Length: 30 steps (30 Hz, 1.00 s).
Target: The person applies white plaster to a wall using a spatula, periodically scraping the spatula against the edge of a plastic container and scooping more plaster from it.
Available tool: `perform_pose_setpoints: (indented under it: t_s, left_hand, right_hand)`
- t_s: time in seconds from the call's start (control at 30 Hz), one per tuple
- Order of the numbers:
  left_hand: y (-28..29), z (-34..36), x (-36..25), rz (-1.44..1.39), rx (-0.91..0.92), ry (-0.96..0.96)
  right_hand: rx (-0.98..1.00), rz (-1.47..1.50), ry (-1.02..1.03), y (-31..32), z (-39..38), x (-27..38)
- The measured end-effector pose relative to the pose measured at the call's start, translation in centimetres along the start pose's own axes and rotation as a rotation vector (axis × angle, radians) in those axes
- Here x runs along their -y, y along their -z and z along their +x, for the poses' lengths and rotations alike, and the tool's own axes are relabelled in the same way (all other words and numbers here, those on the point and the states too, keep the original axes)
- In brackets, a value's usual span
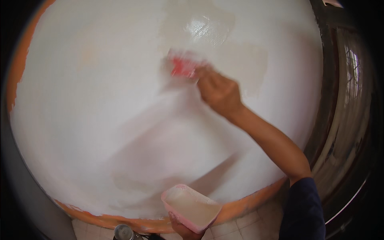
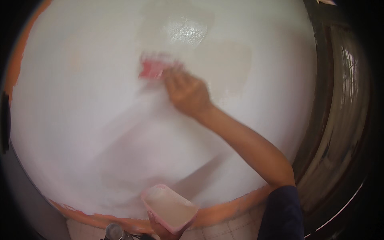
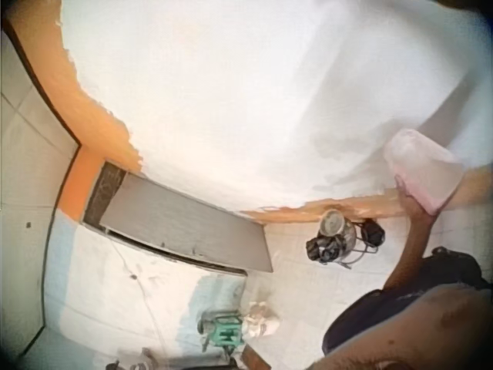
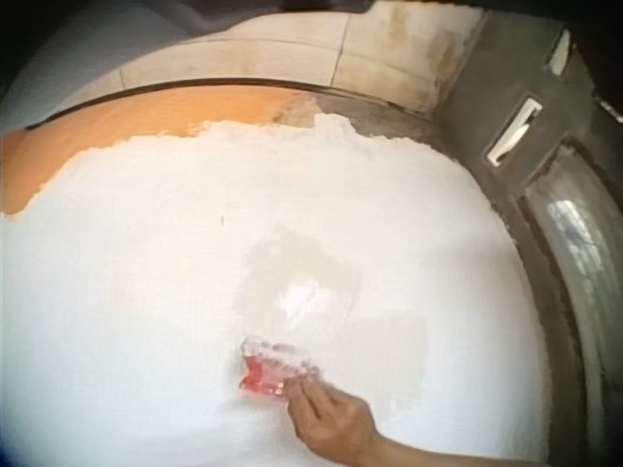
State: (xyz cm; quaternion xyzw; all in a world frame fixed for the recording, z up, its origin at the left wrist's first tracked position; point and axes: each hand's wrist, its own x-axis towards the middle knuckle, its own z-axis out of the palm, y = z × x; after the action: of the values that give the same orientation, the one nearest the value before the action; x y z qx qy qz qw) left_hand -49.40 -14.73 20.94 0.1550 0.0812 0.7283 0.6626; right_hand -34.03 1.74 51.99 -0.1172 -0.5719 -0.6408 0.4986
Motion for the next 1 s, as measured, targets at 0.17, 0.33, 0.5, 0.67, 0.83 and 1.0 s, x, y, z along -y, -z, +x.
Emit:
perform_pose_setpoints:
  t_s: [0.17, 0.33, 0.5, 0.67, 0.83, 1.0]
  left_hand:
    - [-2.0, -2.1, 0.8, -0.049, -0.170, 0.141]
    - [-4.4, -3.7, 0.6, 0.008, -0.153, 0.094]
    - [-3.7, -7.5, -0.3, -0.045, -0.101, 0.077]
    - [-6.5, -12.4, -1.4, -0.105, 0.005, 0.060]
    - [-7.2, -17.7, -1.2, -0.167, 0.102, 0.045]
    - [-9.3, -24.2, -1.5, -0.126, -0.120, 0.057]
  right_hand:
    - [0.054, -0.297, -0.187, 0.2, 4.5, -14.4]
    - [0.378, -0.395, -0.090, -2.9, 2.2, -11.1]
    - [0.344, -0.058, 0.200, 4.2, -0.1, 2.0]
    - [0.073, 0.050, 0.086, 9.6, 8.7, -3.2]
    - [0.304, -0.363, -0.143, 11.0, 18.0, -16.2]
    - [0.521, -0.251, 0.073, 13.6, 13.3, -8.9]
